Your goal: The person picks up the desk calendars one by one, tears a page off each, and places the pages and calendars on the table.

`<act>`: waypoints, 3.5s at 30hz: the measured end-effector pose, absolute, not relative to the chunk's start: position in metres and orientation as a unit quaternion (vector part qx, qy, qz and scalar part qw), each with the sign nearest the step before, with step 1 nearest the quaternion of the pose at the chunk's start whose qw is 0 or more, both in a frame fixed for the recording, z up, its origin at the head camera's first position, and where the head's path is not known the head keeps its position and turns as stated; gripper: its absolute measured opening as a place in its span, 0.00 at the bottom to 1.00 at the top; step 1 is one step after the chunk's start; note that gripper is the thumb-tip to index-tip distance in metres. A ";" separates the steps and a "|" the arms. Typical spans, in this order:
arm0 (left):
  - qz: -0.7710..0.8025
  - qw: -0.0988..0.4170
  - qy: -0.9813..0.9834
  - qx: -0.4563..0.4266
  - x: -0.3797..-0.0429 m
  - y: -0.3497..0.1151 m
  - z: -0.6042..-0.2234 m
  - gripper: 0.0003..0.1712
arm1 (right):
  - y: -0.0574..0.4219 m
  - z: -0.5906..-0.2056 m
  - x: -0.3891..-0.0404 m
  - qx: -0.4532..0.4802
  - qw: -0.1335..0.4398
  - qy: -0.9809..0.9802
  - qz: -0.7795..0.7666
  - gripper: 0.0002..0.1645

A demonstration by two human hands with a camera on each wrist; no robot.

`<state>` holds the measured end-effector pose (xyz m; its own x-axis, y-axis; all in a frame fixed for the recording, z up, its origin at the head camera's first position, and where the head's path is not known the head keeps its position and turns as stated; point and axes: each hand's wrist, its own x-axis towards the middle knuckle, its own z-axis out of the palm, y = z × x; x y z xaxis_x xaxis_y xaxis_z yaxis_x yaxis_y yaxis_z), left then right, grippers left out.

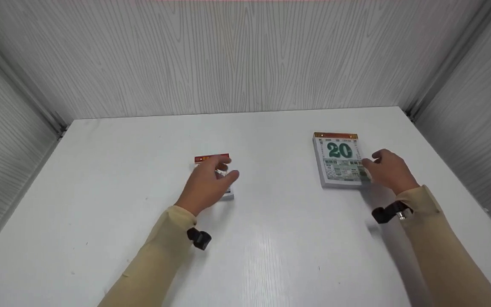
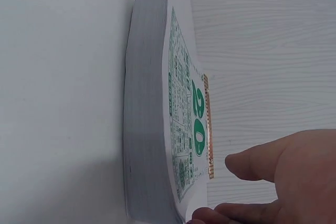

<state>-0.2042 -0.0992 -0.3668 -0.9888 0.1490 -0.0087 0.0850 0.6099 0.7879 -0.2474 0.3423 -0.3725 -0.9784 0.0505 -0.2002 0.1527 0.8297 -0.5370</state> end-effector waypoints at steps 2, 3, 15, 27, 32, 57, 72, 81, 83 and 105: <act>0.459 0.074 0.883 0.067 -0.204 -0.089 -0.369 0.27 | 0.341 -0.373 -0.250 0.057 0.095 0.953 -0.281 0.44; 0.471 0.092 0.875 0.066 -0.204 -0.085 -0.370 0.26 | 0.341 -0.374 -0.252 0.059 0.096 0.954 -0.279 0.44; 0.529 0.173 0.828 0.072 -0.205 -0.053 -0.372 0.25 | 0.345 -0.389 -0.259 0.065 0.089 0.954 -0.280 0.36; 0.540 0.187 0.816 0.092 -0.206 -0.031 -0.381 0.27 | 0.326 -0.381 -0.248 0.063 0.136 0.945 -0.291 0.38; 0.535 0.190 0.818 0.093 -0.206 -0.026 -0.383 0.26 | 0.308 -0.382 -0.244 0.057 0.142 0.942 -0.297 0.36; 0.482 0.160 0.861 0.029 -0.210 -0.023 -0.395 0.31 | 0.217 -0.393 -0.220 -0.008 0.124 0.942 -0.311 0.22; 0.325 -0.016 0.945 0.019 -0.210 -0.052 -0.375 0.24 | 0.226 -0.390 -0.225 -0.011 0.114 0.937 -0.330 0.29; 0.218 0.003 0.976 0.024 -0.216 -0.069 -0.395 0.37 | 0.232 -0.392 -0.229 0.001 0.112 0.940 -0.321 0.29; 0.216 0.008 0.976 0.023 -0.216 -0.072 -0.396 0.36 | 0.232 -0.394 -0.230 0.002 0.114 0.941 -0.317 0.29; 0.295 0.001 0.954 0.051 -0.218 -0.087 -0.388 0.24 | 0.228 -0.394 -0.228 -0.002 0.118 0.939 -0.322 0.27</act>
